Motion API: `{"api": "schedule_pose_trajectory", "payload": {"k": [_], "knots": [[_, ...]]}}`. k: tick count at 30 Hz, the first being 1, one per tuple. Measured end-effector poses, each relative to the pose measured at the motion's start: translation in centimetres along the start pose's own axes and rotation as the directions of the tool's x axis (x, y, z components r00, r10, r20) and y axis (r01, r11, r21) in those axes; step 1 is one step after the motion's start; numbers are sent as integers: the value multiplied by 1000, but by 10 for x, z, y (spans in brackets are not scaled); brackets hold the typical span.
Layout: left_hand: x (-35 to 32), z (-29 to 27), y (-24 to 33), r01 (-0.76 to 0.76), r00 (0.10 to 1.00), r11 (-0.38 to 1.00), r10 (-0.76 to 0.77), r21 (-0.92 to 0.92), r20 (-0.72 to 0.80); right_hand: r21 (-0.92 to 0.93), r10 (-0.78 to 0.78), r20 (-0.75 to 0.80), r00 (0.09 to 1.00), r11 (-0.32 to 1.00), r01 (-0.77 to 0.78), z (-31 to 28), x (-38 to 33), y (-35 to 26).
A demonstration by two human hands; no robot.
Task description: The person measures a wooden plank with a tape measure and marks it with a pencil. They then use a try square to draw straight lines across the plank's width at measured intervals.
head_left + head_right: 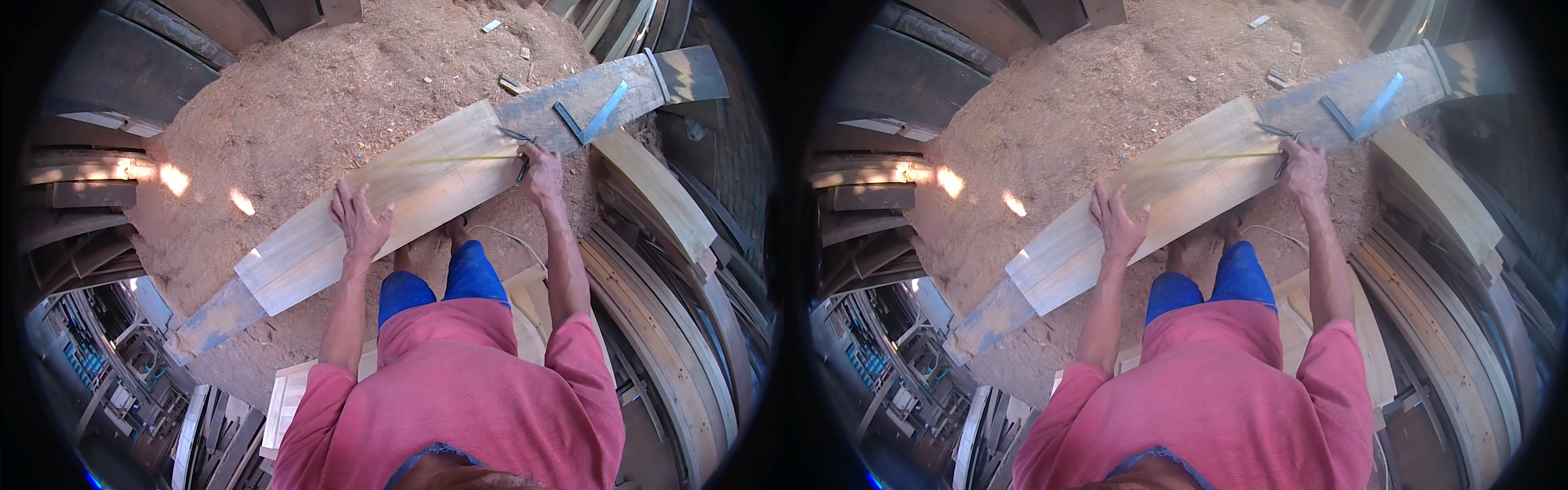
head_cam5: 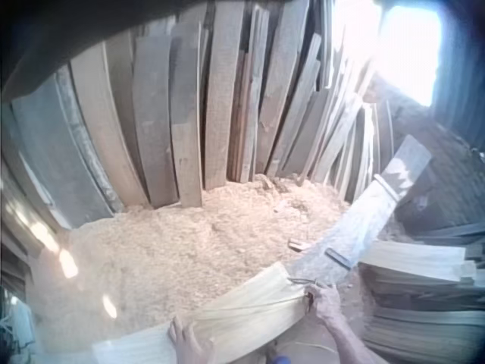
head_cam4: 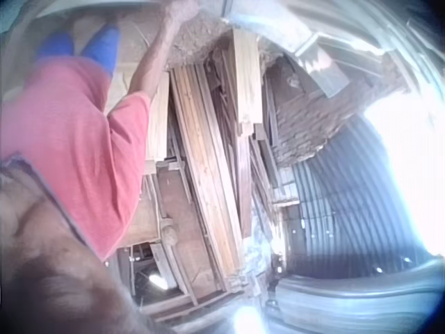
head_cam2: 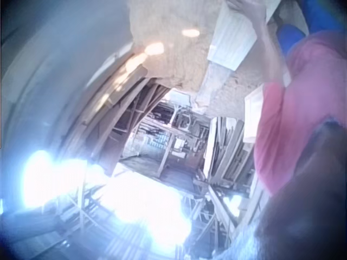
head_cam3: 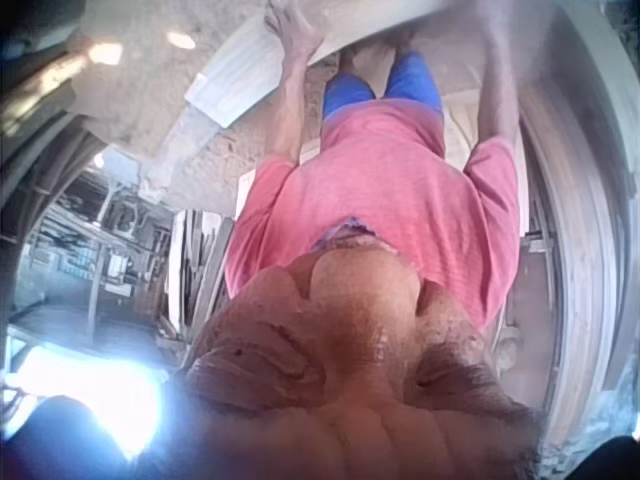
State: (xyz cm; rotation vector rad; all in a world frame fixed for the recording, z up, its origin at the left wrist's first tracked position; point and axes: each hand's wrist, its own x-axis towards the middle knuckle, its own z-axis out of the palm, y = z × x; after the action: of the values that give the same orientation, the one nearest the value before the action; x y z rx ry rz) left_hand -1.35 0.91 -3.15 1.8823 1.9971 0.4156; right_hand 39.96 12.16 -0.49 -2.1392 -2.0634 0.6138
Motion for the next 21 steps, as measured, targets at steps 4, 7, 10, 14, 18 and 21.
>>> {"api": "schedule_pose_trajectory", "payload": {"k": [4, 7, 10, 14, 18, 21], "knots": [[-2, 3, -26, 166, 980, 954, -187, 248, 64, -22, 180, -38, 983, 983, -181, -4, 31, 55], [-13, 7, -44, 132, 978, 926, -179, 352, 103, -55, 279, -113, 954, 956, -287, -2, 57, 73], [-16, 9, -53, 141, 963, 926, -211, 349, 170, 47, 340, -142, 930, 940, -337, -1, 71, 72], [-9, 2, -55, 152, 938, 939, -236, 309, 254, 163, 382, -334, 862, 924, -346, -3, 50, 63], [-4, -11, -47, 205, 861, 931, -319, 303, 397, 423, 475, -347, 808, 849, -317, 12, -14, 65], [-17, -23, -38, 95, 894, 942, -223, 322, 389, 687, 563, -17, 827, 607, -399, 54, -65, 48]]}}
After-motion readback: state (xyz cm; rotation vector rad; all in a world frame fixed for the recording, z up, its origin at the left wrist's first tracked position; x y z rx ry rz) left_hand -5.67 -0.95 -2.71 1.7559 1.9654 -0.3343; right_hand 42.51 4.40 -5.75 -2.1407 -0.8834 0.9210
